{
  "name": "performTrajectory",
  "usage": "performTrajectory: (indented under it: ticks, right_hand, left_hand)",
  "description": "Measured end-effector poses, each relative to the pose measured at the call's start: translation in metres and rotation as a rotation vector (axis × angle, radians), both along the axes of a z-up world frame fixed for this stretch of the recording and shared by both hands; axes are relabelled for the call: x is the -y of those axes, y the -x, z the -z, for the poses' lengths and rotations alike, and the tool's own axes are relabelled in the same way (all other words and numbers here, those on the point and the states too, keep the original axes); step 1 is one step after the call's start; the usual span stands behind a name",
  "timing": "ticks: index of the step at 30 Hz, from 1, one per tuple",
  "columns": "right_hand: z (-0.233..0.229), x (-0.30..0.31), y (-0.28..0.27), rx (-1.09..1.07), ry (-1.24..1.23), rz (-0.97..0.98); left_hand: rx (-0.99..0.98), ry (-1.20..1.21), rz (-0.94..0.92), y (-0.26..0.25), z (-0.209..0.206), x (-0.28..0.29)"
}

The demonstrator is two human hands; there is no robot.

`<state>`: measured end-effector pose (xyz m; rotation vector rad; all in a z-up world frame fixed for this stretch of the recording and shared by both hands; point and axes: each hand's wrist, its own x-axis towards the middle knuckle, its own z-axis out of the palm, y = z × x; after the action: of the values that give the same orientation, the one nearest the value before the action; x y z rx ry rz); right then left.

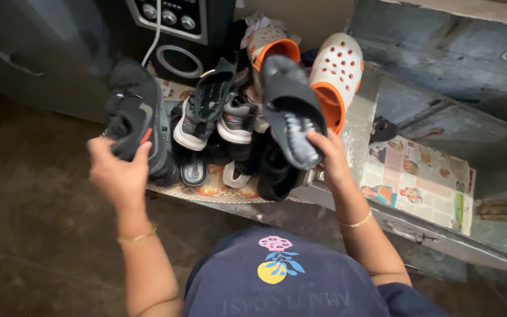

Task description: The person picks up various shoes and sandals from a pile on the floor and places them into a metal storage box. The footwear includes sandals, clogs, sneakers, and formal shoes. The person handles each pair by hand and arranges them inside the box before closing the lid.

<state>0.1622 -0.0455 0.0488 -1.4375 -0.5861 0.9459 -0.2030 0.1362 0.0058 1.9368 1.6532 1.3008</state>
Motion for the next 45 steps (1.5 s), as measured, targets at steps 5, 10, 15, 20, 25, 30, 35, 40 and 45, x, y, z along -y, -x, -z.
performTrajectory:
  ticks: [5,10,15,20,25,30,35,40,45]
  right_hand:
    - [0.02,-0.014,0.028,-0.121,0.06,-0.197]
    - [0.025,-0.015,0.04,-0.164,0.081,-0.31]
    - [0.022,-0.003,0.038,-0.149,0.106,-0.28]
    - [0.029,0.02,0.027,-0.264,0.045,-0.281]
    - [0.04,0.05,0.011,0.022,0.006,-0.203]
    - [0.045,0.088,-0.006,-0.093,0.092,-0.2]
    - [0.041,0.094,-0.015,-0.185,-0.01,-0.113]
    - [0.015,0.082,-0.012,-0.203,-0.313,0.092]
    - [-0.014,0.082,-0.018,-0.027,-0.376,0.494]
  left_hand:
    - [-0.16,0.18,0.141,-0.001,0.074,-0.039]
    - [-0.188,0.127,0.323,0.007,0.074,-0.056]
    - [-0.095,-0.249,0.254,-0.046,0.038,-0.053]
    - [-0.028,-0.021,0.427,-0.145,0.061,-0.114]
    - [0.103,0.531,0.442,-0.198,0.151,-0.195]
    - [0.592,0.577,0.557,-0.192,0.163,-0.179]
    - [1.041,0.235,0.627,-0.185,0.05,-0.06]
    - [1.443,0.43,0.897,-0.222,-0.036,0.056]
    - [1.527,0.685,1.138,-0.277,-0.06,0.155]
